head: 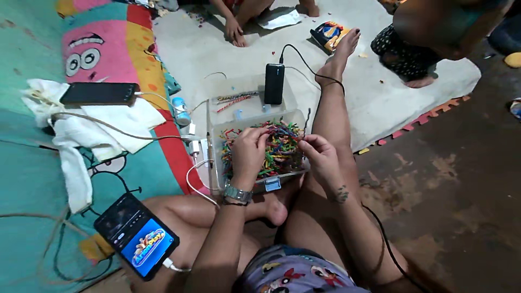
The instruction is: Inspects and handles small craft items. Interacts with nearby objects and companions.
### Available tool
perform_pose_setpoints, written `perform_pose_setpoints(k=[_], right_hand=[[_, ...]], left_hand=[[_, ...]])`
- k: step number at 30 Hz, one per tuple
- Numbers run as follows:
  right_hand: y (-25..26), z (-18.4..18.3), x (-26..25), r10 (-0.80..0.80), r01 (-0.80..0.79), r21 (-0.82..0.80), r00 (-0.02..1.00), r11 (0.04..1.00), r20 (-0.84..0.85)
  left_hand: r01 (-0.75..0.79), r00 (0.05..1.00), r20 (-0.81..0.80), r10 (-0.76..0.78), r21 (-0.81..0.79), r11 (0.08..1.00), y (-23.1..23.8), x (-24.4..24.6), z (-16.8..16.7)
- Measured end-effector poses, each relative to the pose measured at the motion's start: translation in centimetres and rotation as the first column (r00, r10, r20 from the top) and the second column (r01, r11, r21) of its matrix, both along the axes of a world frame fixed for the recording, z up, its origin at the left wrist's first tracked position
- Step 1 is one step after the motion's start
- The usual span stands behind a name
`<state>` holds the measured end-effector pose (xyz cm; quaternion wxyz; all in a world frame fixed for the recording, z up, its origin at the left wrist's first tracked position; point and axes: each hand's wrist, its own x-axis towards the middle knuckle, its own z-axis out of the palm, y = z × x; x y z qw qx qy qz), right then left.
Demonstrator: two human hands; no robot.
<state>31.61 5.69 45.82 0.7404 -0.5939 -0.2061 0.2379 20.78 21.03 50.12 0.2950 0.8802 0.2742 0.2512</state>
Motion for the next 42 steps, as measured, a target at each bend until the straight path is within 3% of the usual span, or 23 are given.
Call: perform_pose_setpoints(k=[7, 11, 14, 22, 28, 34, 36, 40, 42], right_hand=[[2.5, 2.8, -3.0, 0.095, -0.097, 0.02, 0.994, 0.995, 0.057], [3.2, 4.0, -3.9, 0.123, -0.123, -0.004, 0.986, 0.992, 0.113], [3.4, 4.4, -4.4, 0.148, -0.147, -0.016, 0.98, 0.989, 0.135], [2.6, 4.9, -5.0, 0.317, -0.311, -0.076, 0.945, 0.947, 0.083], [2.3, 5.5, -3.6, 0.255, -0.255, -0.016, 0.965, 0.967, 0.066], [2.6, 6.2, -3.4, 0.296, -0.295, -0.034, 0.938, 0.955, 0.182], [2.5, 6.0, -3.5, 0.313, -0.308, -0.058, 0.924, 0.95, 0.22], [2.6, 5.3, -4.5, 0.35, -0.345, -0.072, 0.886, 0.936, 0.305], [2.8, 4.8, -5.1, 0.344, -0.353, -0.041, 0.87, 0.935, 0.352]], left_hand=[[0.036, 0.958, 0.282, 0.06, -0.323, 0.946, -0.6, -1.9, 2.9], [0.127, 0.932, 0.348, 0.104, -0.581, 0.804, -0.8, -2.8, 3.6], [0.157, 0.929, 0.347, 0.125, -0.677, 0.719, -1.0, -3.4, 3.5], [0.201, 0.91, 0.388, 0.144, -0.719, 0.666, -1.6, -4.3, 2.5], [0.215, 0.938, 0.345, 0.028, -0.643, 0.735, -2.3, -5.7, 2.1], [0.232, 0.953, 0.302, -0.025, -0.672, 0.703, -3.7, -6.7, 2.2], [0.26, 0.947, 0.32, -0.024, -0.72, 0.644, -3.8, -7.0, 2.1], [0.313, 0.929, 0.359, 0.087, -0.89, 0.332, -3.7, -7.7, 2.5], [0.331, 0.924, 0.365, 0.116, -0.914, 0.236, -3.7, -7.9, 2.2]])
